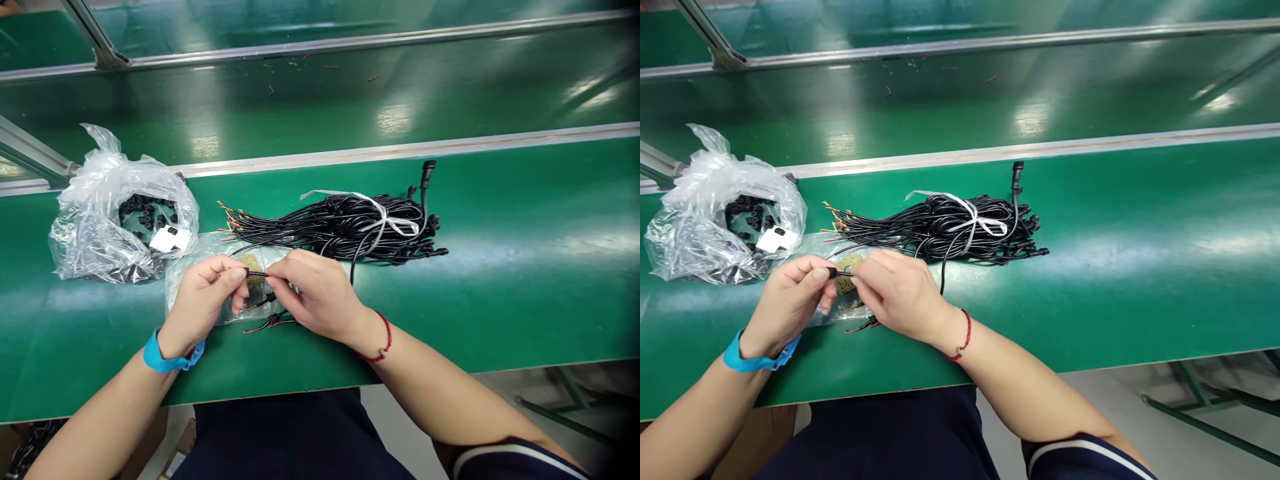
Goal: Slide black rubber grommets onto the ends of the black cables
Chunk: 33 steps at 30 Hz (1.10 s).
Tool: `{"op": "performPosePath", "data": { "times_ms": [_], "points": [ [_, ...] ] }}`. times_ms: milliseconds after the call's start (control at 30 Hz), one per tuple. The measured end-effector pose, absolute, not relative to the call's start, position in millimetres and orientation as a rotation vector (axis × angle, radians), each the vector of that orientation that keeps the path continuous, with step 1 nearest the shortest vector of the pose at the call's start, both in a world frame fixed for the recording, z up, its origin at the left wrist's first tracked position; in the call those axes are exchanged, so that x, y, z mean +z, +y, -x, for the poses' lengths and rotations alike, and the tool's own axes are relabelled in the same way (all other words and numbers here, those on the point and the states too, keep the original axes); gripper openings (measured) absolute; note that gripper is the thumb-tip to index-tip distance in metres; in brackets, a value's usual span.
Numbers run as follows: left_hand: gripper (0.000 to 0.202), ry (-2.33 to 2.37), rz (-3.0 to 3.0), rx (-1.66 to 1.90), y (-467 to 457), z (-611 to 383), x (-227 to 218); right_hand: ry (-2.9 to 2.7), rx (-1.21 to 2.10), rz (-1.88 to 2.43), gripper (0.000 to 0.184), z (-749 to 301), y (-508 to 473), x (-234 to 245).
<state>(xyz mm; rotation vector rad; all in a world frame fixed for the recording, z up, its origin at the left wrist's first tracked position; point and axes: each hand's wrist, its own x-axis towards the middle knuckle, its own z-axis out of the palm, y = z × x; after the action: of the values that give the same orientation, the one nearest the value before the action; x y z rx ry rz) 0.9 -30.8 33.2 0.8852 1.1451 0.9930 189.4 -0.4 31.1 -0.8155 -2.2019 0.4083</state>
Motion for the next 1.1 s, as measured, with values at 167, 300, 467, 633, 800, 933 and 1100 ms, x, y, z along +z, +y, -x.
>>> {"op": "performPosePath", "data": {
  "times_ms": [167, 300, 467, 633, 800, 933, 1100],
  "points": [
    [0.014, 1.041, -0.761, 0.951, -30.4, -1.7, 32.6, -2.23, 0.234, 0.764, 0.015, -190.3, -2.8, 31.1],
    [0.014, 1.034, -0.953, 1.093, -32.5, -0.8, 28.5, -2.134, 0.619, 0.773, 0.016, -190.3, -4.4, 39.7],
    [0.014, 1.037, -1.248, 1.17, -32.6, -2.3, 30.5, -1.983, 1.06, 0.815, 0.014, -192.4, -4.3, 47.8],
    [0.013, 1.013, -1.393, 1.179, -32.4, -4.7, 32.2, -1.962, 1.226, 0.856, 0.015, -194.2, -4.9, 49.0],
    [0.013, 1.164, -1.511, 1.138, -35.0, -8.3, 23.7, -2.004, 1.19, 0.932, 0.015, -191.0, -5.1, 43.5],
    [0.012, 1.26, -1.482, 1.082, -34.5, -9.4, 22.2, -2.047, 0.998, 1.025, 0.015, -186.9, -3.9, 37.9],
    [0.023, 1.23, -1.433, 1.096, -32.8, -4.1, 31.1, -2.049, 0.834, 0.891, 0.011, -187.5, -2.2, 36.5]
  ]
}}
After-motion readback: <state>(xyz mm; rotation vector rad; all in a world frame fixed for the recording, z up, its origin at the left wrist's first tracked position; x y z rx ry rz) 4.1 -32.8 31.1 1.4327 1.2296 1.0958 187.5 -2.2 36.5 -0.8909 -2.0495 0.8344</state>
